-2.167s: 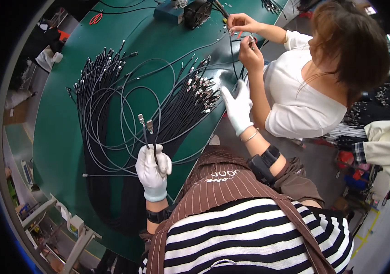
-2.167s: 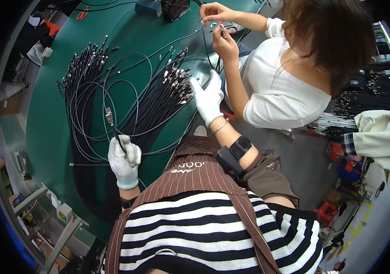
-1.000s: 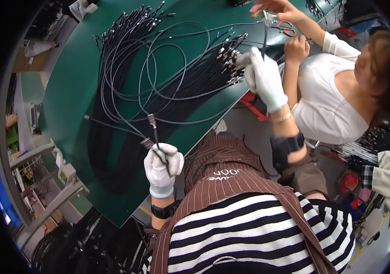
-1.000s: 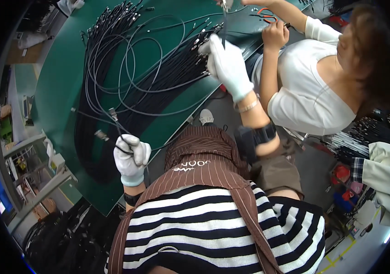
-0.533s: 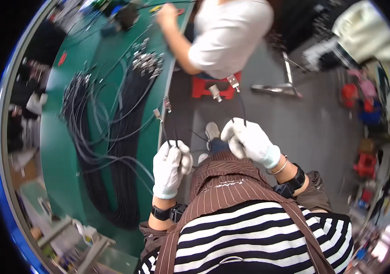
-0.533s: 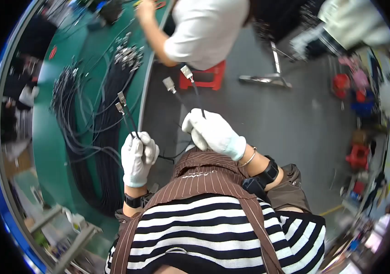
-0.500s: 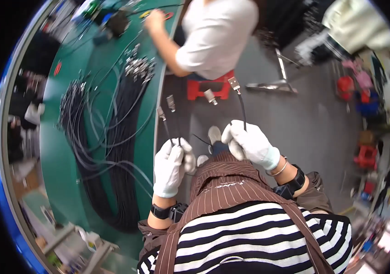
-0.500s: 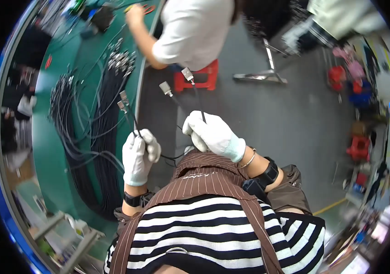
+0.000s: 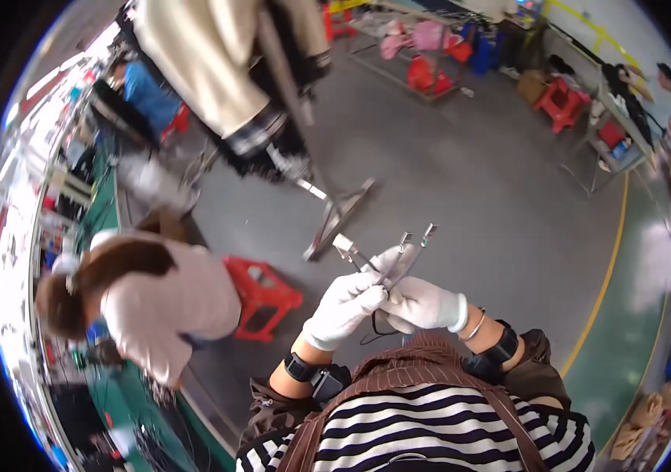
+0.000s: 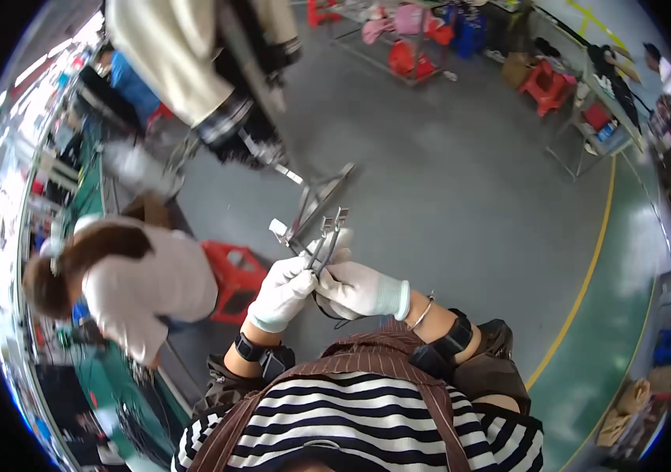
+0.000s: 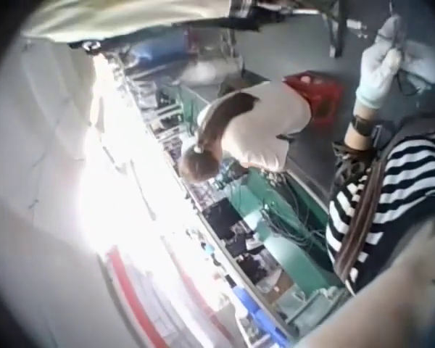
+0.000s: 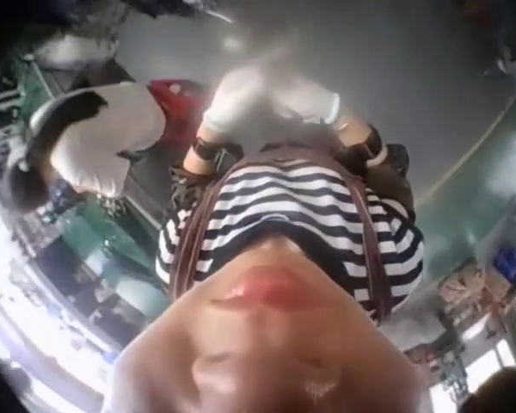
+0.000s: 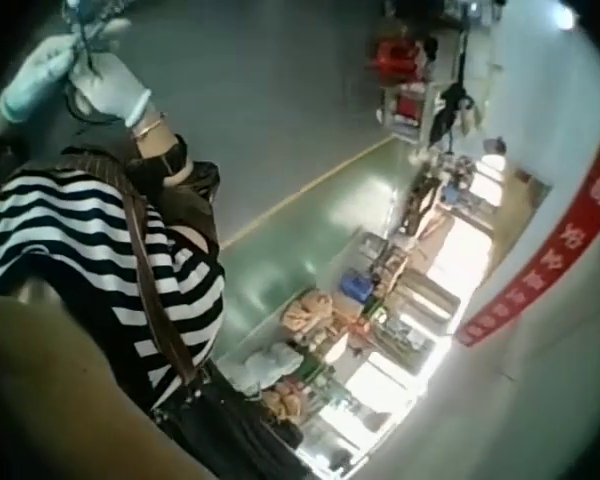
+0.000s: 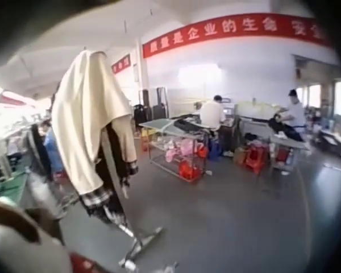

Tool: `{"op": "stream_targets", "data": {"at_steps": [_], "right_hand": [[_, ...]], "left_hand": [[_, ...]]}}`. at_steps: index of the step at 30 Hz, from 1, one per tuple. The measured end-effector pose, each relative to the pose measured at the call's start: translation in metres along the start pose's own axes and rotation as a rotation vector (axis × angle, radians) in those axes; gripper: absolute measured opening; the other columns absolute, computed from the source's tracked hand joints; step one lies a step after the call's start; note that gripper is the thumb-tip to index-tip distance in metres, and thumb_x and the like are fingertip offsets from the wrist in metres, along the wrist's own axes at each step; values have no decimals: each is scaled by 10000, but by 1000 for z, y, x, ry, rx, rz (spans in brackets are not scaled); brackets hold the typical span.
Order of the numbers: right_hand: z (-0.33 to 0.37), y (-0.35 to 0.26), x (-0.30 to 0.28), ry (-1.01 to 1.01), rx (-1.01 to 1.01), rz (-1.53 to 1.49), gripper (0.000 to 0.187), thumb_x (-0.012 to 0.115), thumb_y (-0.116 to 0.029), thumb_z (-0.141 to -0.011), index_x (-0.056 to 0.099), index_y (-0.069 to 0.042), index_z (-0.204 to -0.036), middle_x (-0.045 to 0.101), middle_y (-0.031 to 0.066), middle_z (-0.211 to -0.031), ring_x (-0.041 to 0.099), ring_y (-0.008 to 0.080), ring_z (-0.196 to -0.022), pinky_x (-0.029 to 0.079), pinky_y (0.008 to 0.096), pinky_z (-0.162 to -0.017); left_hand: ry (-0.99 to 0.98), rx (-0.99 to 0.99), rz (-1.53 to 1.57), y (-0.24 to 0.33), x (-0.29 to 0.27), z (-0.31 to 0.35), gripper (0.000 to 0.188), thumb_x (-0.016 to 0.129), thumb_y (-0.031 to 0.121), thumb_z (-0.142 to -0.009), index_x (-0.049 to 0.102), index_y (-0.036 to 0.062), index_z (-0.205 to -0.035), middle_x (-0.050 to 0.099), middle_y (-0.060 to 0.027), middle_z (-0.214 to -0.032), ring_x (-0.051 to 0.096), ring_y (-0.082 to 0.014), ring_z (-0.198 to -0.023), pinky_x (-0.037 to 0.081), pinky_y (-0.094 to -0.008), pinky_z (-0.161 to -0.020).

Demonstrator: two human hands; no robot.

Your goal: The person picks up a cable from a table, carries it to a testing machine, and inserts the ends into the ports. After the test, they remove the cable and use a handheld tool to secure it onto a rack.

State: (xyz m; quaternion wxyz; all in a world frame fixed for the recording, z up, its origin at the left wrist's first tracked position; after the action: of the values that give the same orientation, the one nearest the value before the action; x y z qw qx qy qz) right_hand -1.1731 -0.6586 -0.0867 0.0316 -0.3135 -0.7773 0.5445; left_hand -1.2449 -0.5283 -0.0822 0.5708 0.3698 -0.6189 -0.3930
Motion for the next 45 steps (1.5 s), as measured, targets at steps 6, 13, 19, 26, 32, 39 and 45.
{"op": "stream_targets", "data": {"at_steps": [6,13,19,26,32,39,45], "right_hand": [[-62,38,-185,-84,324,-168,256,437,-256,-937,578,-45,-974,593,66,-745,563,149,-665,457,295,-605],[-186,129,-334,318,323,72,252,542,-236,-884,602,-22,-1001,622,62,-829,564,103,-744,458,259,-652],[-372,217,-453,237,258,-211,222,481,-134,-904,570,34,-1019,580,22,-890,522,78,-799,436,224,-716],[-544,324,-560,192,299,-292,228,445,-139,-926,570,39,-995,593,68,-899,538,91,-808,447,231,-737],[-709,440,-646,408,194,-531,253,406,-187,-950,558,10,-904,571,57,-684,510,89,-559,431,215,-547],[-938,552,-641,-45,302,-663,271,390,-221,-959,535,7,-964,409,-14,-529,275,49,-380,248,189,-357],[-1138,642,-606,-205,304,-684,267,405,-216,-954,541,10,-993,443,-12,-539,312,47,-385,258,181,-364]], "left_hand": [[-70,194,-73,31,48,-197,217,492,185,-914,562,-12,-856,568,-61,-854,509,-93,-634,417,-225,-599],[337,310,-383,51,-31,-403,223,453,174,-930,530,-19,-851,561,-40,-701,513,-80,-563,413,-219,-531],[310,329,-580,77,-112,-590,195,458,151,-920,527,-17,-849,559,-51,-674,525,-103,-515,412,-249,-494],[442,547,-809,131,-218,-787,159,434,108,-914,528,-20,-901,510,-37,-642,527,-110,-519,414,-255,-486],[842,632,-418,188,-343,-913,158,390,55,-909,519,5,-985,459,-12,-618,480,-90,-498,395,-236,-464],[619,561,-269,260,-487,-1020,449,365,43,-889,303,38,-1334,426,-9,-600,361,-61,-446,301,-174,-412],[858,683,-384,314,-662,-1107,522,420,69,-890,235,78,-1378,422,8,-605,349,-50,-443,289,-166,-416]]}}
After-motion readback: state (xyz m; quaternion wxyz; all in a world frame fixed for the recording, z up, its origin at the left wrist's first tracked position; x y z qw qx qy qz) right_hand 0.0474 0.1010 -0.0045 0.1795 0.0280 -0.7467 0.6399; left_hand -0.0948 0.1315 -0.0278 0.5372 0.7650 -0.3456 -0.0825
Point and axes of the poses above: each hand's wrist, its own z-axis away from the middle knuckle, its own x-axis out of the palm, y = z × x, the point moved 2 cm from there along -z, towards the middle knuckle
